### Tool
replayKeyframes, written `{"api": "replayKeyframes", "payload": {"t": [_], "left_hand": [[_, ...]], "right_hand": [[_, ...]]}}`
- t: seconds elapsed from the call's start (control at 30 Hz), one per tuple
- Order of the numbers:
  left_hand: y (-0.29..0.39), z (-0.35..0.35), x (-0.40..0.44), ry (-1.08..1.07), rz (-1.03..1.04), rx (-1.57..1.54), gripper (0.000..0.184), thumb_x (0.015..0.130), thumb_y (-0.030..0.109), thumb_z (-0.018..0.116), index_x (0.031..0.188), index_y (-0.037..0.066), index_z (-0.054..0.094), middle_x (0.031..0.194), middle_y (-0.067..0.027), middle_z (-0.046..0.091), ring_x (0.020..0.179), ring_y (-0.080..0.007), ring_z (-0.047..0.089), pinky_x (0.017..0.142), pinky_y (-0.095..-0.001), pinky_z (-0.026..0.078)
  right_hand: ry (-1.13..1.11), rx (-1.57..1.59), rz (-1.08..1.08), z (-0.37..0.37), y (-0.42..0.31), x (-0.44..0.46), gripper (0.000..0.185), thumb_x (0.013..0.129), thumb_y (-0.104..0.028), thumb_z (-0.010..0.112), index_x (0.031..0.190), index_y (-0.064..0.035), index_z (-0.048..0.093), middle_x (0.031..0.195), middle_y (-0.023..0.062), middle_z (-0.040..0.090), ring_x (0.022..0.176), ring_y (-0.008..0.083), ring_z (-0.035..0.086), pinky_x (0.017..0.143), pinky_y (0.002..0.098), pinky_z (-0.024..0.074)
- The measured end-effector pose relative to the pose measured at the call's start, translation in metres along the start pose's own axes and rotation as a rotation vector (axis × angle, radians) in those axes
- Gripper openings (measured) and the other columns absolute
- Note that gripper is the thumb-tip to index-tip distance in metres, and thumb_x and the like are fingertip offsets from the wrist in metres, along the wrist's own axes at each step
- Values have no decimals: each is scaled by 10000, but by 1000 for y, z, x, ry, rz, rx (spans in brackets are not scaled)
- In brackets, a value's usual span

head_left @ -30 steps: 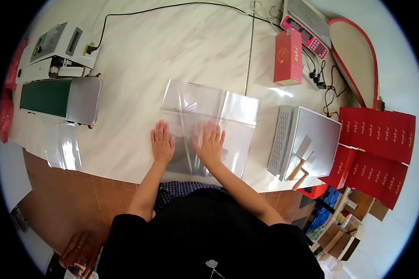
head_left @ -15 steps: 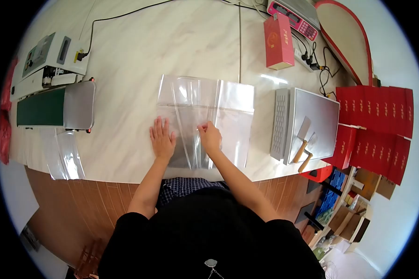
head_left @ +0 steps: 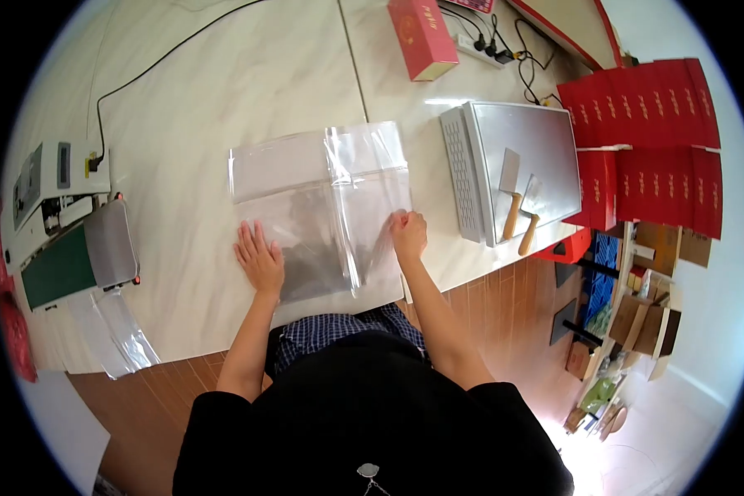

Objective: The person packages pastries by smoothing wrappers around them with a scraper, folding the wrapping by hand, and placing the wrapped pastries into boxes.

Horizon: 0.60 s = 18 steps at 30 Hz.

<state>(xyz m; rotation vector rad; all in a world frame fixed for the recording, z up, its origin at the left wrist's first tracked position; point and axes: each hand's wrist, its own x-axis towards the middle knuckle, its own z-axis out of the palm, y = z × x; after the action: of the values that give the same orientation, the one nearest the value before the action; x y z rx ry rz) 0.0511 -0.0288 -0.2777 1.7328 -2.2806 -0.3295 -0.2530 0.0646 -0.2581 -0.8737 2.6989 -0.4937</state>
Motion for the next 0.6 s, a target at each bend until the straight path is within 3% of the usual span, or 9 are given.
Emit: {"api": "replayKeyframes", "payload": {"t": [0.27, 0.37, 0.43, 0.47, 0.5, 0.6], "left_hand": [[2, -1, 2, 6, 13, -90, 634, 928, 304, 524, 1504, 106, 348, 1573, -160, 278, 1459, -341, 233, 1175, -543, 127], [13, -3, 5, -7, 190, -78, 673, 913, 307, 556, 1513, 105, 328, 1574, -171, 266, 1464, -351, 215, 1172, -566, 110], [36, -4, 8, -222, 453, -255, 694, 913, 323, 573, 1522, 118, 310, 1582, -172, 239, 1470, -362, 191, 1173, -570, 98], [48, 2, 11, -230, 512, -308, 694, 913, 323, 573, 1522, 118, 310, 1582, -172, 239, 1470, -362, 191, 1173, -570, 98], [50, 10, 14, -254, 539, -293, 701, 914, 370, 564, 1517, 112, 318, 1579, -175, 242, 1473, -368, 171, 1171, -577, 88], [56, 38, 22, -254, 574, -253, 738, 903, 431, 585, 1529, 157, 305, 1593, -172, 207, 1471, -408, 143, 1167, -600, 83]], "right_hand": [[209, -37, 99, -3, 12, 11, 315, 839, -324, 682, 997, -78, 564, 1011, 135, 574, 983, 337, 563, 845, 457, 470], [192, -8, 112, -6, 7, 7, 338, 855, -293, 645, 1094, -63, 578, 1074, 156, 578, 1040, 354, 547, 906, 465, 443], [191, -84, 54, -2, 6, -2, 342, 861, -273, 597, 1125, -57, 577, 1091, 158, 582, 1044, 349, 551, 891, 469, 448], [182, -159, 33, -2, 9, -5, 345, 870, -270, 563, 1136, -50, 572, 1095, 157, 583, 1043, 344, 554, 880, 470, 451], [151, -105, 109, -7, 5, -11, 345, 841, -226, 573, 1135, -46, 572, 1114, 166, 577, 1054, 341, 551, 894, 459, 446], [184, -166, -80, -21, 16, -35, 302, 819, -167, 593, 1097, -49, 572, 1132, 155, 569, 1040, 342, 546, 892, 452, 443]]}}
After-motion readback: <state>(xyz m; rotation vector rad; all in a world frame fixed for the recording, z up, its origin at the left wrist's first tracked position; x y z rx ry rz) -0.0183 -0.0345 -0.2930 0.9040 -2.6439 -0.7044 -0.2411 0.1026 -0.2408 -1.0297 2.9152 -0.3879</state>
